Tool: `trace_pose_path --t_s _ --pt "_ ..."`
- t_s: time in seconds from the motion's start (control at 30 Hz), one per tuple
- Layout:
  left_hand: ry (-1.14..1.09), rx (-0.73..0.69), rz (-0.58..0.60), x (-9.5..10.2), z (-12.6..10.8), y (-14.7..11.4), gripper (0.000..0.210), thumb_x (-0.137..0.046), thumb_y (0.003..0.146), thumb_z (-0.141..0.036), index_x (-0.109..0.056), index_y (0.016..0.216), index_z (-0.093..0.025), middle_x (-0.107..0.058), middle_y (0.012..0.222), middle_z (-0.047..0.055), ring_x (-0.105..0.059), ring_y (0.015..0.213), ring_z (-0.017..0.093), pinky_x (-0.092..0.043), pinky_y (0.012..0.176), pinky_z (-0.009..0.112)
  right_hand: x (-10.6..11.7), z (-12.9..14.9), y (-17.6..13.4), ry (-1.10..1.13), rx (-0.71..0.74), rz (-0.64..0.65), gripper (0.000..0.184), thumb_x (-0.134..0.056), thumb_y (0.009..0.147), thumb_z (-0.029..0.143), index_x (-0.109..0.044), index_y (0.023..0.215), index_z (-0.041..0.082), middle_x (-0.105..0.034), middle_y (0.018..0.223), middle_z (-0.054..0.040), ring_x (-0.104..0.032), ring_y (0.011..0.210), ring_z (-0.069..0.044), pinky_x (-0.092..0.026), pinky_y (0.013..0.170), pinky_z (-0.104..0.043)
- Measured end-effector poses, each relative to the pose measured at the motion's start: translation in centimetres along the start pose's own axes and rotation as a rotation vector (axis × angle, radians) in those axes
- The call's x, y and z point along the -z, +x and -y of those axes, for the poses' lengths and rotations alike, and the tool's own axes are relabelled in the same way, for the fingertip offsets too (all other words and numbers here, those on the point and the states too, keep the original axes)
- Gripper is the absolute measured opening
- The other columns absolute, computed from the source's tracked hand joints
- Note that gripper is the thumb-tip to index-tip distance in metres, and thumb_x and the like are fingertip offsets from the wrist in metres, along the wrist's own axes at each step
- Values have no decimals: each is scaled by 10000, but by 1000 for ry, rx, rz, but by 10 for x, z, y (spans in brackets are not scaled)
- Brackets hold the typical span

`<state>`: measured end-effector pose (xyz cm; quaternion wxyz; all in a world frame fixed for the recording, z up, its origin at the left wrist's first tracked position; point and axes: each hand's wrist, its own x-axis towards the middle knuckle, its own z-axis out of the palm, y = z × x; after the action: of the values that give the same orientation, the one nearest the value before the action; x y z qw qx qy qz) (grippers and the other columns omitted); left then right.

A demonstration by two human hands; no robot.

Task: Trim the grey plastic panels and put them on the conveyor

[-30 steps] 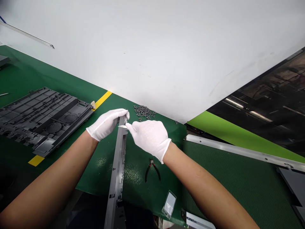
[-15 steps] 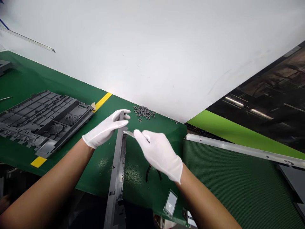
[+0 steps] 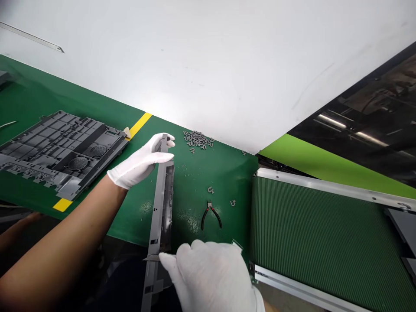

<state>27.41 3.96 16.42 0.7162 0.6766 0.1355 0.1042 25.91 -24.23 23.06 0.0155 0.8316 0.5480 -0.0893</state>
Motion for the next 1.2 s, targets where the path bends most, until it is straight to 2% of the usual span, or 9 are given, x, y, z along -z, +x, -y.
trace_pose_path --t_s 0.2,0.33,0.43,0.6,0.73,0.83,1.03,1.2 --pt "36 -30 -14 2 5 2 556 -726 802 -414 -524 1298 -266 -525 1329 66 -556 1170 251 -506 983 378 -4 9 -8 -115 -49 -15 443 -490 1039 389 -478 620 245 -549 517 3 -539 447 -159 -159 475 -342" --pt "22 -36 2 2 5 3 546 -734 797 -401 -534 1284 -259 -530 1346 73 -550 1207 262 -499 1007 390 -8 10 -12 -95 -20 47 252 -563 934 228 -524 688 263 -582 541 17 -542 421 -178 -94 449 -352" --pt "-4 -35 16 1 4 4 544 -742 796 -393 -537 1280 -256 -524 1372 90 -550 1234 275 -510 1006 397 -12 8 -16 -119 -6 35 222 -592 857 144 -515 685 262 -566 518 25 -521 382 -172 -66 443 -357" --pt "-6 -31 26 0 3 4 532 -745 799 -395 -540 1269 -254 -518 1387 99 -539 1260 284 -522 996 395 -15 7 -19 -153 9 -39 291 -567 915 205 -478 643 256 -517 458 19 -484 326 -152 -57 433 -356" --pt "7 -21 21 0 2 4 529 -752 787 -398 -548 1254 -256 -541 1339 92 -572 1186 270 -528 980 407 -16 7 -19 -155 28 -5 254 -567 907 170 -503 677 256 -546 488 20 -521 340 -164 -53 442 -362" --pt "28 -20 19 -1 1 4 530 -741 790 -407 -544 1258 -254 -549 1318 90 -583 1160 269 -534 975 416 -16 6 -20 -157 34 -20 281 -550 939 216 -487 668 257 -539 477 17 -527 338 -173 -67 443 -367" --pt "20 -23 34 -1 -2 2 525 -740 793 -400 -528 1248 -248 -536 1319 67 -577 1125 237 -548 936 376 -17 3 -22 -154 39 -7 263 -552 930 215 -496 677 261 -535 463 23 -520 336 -172 -77 431 -372" --pt "9 -18 40 -2 -3 1 533 -734 789 -412 -521 1247 -244 -529 1304 73 -566 1115 244 -556 922 390 -10 8 -20 -165 21 36 280 -570 932 232 -515 658 254 -563 470 15 -516 340 -166 -106 421 -363"
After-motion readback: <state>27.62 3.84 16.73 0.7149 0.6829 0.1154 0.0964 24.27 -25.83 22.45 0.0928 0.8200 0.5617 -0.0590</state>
